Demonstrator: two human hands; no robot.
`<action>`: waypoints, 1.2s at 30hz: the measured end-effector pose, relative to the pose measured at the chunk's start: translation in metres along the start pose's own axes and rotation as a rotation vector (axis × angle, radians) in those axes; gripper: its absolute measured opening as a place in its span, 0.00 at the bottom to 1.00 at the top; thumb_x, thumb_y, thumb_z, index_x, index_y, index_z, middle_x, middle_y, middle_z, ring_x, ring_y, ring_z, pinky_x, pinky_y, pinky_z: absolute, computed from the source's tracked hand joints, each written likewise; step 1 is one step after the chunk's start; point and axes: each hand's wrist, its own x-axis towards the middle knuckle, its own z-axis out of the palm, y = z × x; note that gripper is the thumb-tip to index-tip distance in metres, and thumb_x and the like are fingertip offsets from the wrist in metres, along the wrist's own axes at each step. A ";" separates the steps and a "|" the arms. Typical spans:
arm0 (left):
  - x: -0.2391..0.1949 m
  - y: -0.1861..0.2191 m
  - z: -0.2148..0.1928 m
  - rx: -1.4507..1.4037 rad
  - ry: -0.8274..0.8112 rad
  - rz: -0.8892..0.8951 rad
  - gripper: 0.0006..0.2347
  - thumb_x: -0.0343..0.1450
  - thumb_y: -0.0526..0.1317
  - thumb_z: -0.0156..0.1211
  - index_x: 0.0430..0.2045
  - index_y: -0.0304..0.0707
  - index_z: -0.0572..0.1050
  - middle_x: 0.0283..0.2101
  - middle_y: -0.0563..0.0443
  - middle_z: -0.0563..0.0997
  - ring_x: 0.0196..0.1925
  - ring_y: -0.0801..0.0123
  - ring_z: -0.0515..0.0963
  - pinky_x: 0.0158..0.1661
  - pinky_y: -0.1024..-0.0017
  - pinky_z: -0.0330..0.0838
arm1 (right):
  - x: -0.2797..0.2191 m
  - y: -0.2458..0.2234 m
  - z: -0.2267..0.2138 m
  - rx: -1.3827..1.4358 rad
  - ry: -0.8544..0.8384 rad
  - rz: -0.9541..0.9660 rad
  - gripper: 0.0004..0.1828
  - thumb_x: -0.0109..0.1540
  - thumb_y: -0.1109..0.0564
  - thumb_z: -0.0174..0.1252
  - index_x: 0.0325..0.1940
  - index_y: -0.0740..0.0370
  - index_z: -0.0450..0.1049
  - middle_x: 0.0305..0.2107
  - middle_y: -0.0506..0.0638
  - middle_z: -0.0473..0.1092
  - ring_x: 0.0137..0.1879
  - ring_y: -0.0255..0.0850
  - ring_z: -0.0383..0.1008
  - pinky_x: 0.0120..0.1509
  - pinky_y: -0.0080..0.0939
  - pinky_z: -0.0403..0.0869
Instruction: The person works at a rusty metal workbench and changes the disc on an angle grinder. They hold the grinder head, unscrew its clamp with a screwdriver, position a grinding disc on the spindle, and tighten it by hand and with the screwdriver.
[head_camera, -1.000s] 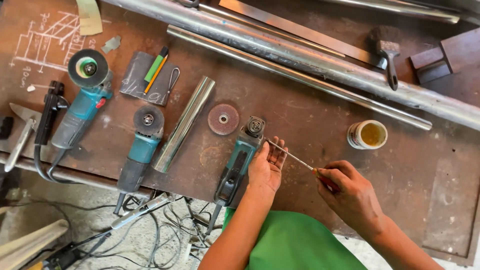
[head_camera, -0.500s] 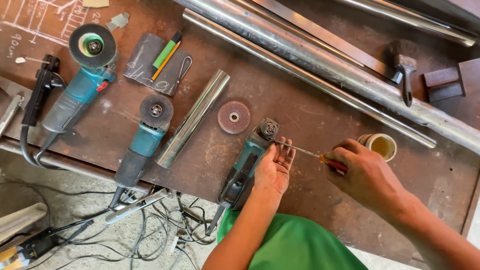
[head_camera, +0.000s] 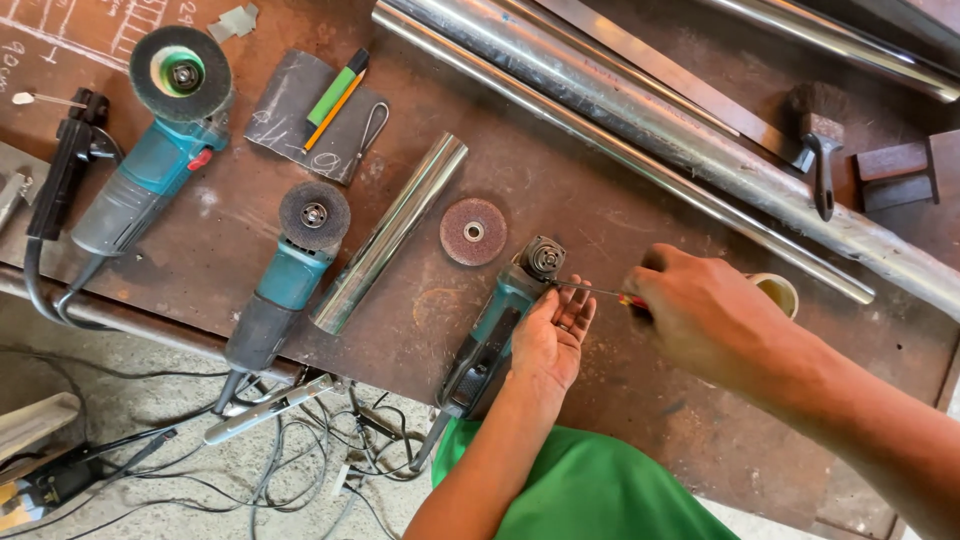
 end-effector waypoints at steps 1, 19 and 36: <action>0.003 0.000 0.000 0.002 0.000 0.002 0.10 0.79 0.34 0.48 0.49 0.24 0.72 0.47 0.41 0.82 0.48 0.60 0.82 0.51 0.66 0.78 | 0.005 -0.001 0.001 0.002 0.001 -0.002 0.09 0.55 0.55 0.62 0.38 0.60 0.77 0.35 0.53 0.72 0.29 0.54 0.77 0.35 0.55 0.75; -0.033 0.061 0.063 1.777 -0.410 1.433 0.09 0.60 0.40 0.77 0.26 0.52 0.80 0.30 0.57 0.83 0.36 0.64 0.84 0.39 0.68 0.79 | 0.035 -0.039 -0.023 -0.026 0.056 -0.127 0.09 0.56 0.61 0.63 0.40 0.59 0.76 0.33 0.59 0.74 0.36 0.60 0.81 0.36 0.55 0.80; -0.066 0.058 0.083 1.895 -0.633 1.104 0.06 0.66 0.31 0.64 0.20 0.48 0.80 0.25 0.52 0.83 0.33 0.58 0.86 0.37 0.64 0.78 | -0.038 -0.020 -0.020 0.435 0.397 -0.420 0.22 0.62 0.66 0.53 0.62 0.62 0.71 0.53 0.69 0.70 0.56 0.70 0.74 0.51 0.66 0.76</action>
